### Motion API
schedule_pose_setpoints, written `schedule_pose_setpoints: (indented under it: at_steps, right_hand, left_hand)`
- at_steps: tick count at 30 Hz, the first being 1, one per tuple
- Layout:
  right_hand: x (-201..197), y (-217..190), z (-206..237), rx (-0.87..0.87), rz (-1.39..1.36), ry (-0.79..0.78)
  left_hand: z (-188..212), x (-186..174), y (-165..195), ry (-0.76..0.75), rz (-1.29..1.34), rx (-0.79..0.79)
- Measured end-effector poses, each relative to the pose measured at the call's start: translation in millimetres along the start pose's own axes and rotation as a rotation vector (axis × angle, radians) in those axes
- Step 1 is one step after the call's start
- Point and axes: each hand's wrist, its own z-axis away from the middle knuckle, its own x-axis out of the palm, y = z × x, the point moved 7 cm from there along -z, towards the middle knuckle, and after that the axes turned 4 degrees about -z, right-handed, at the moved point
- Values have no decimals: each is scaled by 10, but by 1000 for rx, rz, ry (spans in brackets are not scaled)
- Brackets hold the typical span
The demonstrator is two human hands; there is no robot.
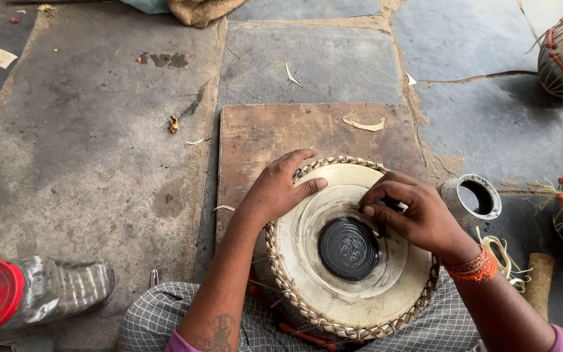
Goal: The person sits on the floor with a tabla drum and works a black paste into the center of the drum head, rubbing it in small circles with a small applicator stone. They then wipe the drum head with a cloth and resume rubbing the black spot to shape and smooth it.
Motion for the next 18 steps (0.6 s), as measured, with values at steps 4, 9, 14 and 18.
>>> schedule_pose_setpoints:
  at_steps: [4, 9, 14, 18]
  right_hand:
    - [142, -160, -124, -31, -10, -157]
    - [199, -350, -213, -235, 90, -197]
    - [155, -319, -149, -255, 126, -204]
    - [100, -231, -7, -163, 191, -148]
  left_hand:
    - [12, 30, -14, -43, -21, -34]
    - [38, 24, -3, -59, 1, -27]
    - [48, 21, -21, -85, 24, -97]
    - [48, 19, -52, -93, 67, -106]
